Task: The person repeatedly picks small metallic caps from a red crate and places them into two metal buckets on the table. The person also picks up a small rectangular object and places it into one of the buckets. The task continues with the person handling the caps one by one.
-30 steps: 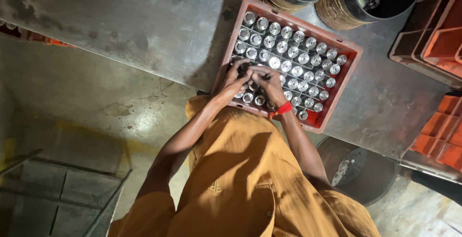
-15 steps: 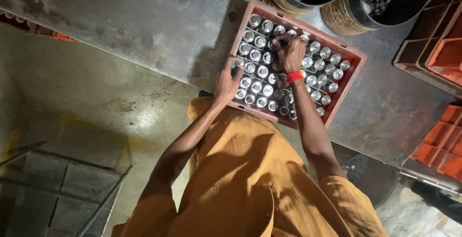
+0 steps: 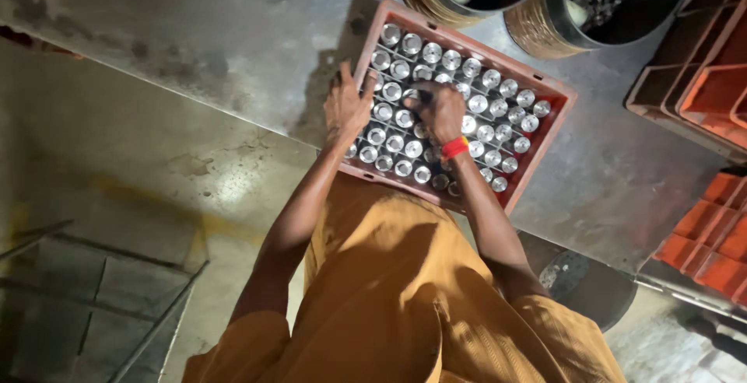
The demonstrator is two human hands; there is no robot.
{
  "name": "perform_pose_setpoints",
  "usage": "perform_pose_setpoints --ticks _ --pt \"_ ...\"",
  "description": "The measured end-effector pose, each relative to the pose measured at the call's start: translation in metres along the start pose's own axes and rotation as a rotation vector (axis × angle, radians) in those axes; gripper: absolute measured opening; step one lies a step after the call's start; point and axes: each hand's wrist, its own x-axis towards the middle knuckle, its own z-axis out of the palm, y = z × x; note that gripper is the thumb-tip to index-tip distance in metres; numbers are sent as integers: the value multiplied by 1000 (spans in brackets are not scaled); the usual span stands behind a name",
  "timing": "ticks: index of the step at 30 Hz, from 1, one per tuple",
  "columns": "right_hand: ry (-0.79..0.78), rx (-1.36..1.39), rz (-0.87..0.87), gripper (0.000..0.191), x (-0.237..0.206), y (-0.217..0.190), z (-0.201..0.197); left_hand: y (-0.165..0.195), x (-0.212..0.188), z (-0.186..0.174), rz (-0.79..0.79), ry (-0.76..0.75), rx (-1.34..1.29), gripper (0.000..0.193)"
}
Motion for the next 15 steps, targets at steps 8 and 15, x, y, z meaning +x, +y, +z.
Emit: perform_pose_setpoints --ticks 8,15 --pt "-144 48 -20 19 18 -2 -4 2 -1 -4 -68 37 59 63" --pt "757 59 -191 8 73 68 -130 5 -3 -2 2 132 116 69"
